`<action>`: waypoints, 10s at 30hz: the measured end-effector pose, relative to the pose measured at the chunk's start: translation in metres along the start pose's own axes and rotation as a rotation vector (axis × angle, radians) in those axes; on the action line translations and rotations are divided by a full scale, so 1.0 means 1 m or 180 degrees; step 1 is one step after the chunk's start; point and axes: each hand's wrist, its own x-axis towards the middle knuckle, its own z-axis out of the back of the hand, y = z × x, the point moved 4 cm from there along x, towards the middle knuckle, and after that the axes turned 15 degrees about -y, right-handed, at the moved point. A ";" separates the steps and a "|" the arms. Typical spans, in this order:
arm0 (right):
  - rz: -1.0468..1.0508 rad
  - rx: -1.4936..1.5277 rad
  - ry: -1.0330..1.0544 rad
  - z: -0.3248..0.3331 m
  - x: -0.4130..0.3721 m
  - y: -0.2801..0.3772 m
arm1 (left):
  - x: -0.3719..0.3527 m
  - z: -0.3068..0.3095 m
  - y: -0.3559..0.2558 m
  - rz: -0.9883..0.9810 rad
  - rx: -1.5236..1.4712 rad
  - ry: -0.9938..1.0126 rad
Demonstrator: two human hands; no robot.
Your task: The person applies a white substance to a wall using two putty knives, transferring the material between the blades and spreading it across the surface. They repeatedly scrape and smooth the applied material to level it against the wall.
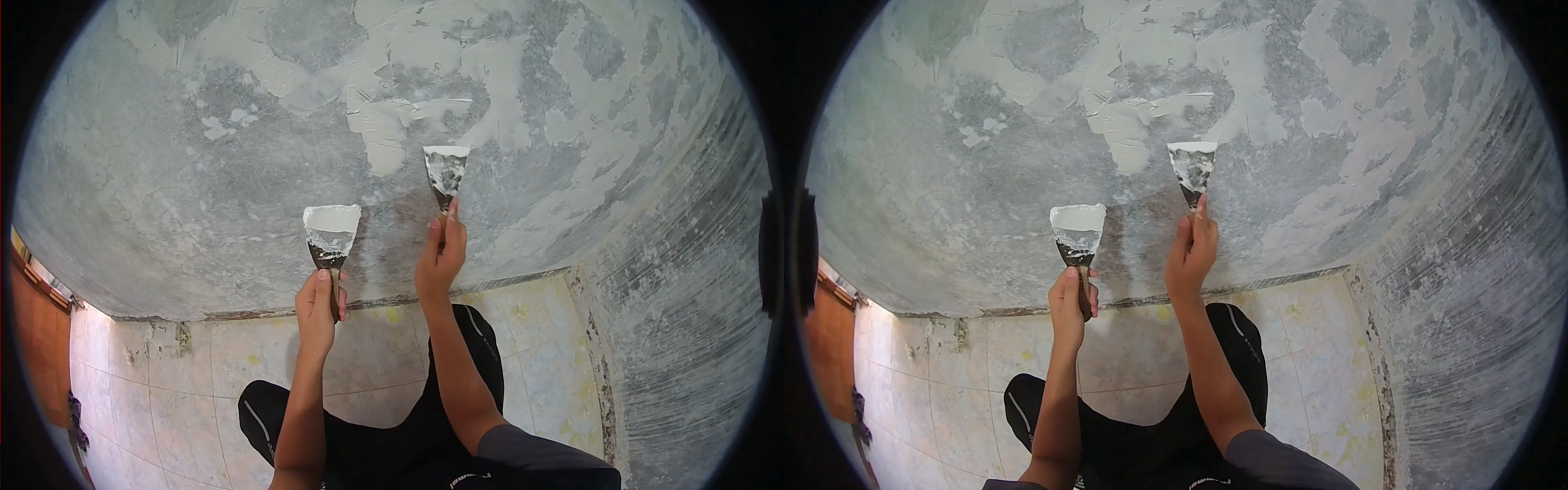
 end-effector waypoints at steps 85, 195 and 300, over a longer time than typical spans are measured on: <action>0.0191 -0.0321 0.0577 0.083 0.065 0.015 | -0.002 -0.016 0.002 0.0096 -0.0058 -0.0023; -0.1276 -0.0123 0.1509 0.095 0.193 -0.097 | -0.005 -0.020 0.007 0.0160 0.0140 0.0131; -0.2040 0.1433 0.0829 0.017 0.080 -0.044 | -0.005 -0.005 -0.013 0.0104 -0.0128 0.0054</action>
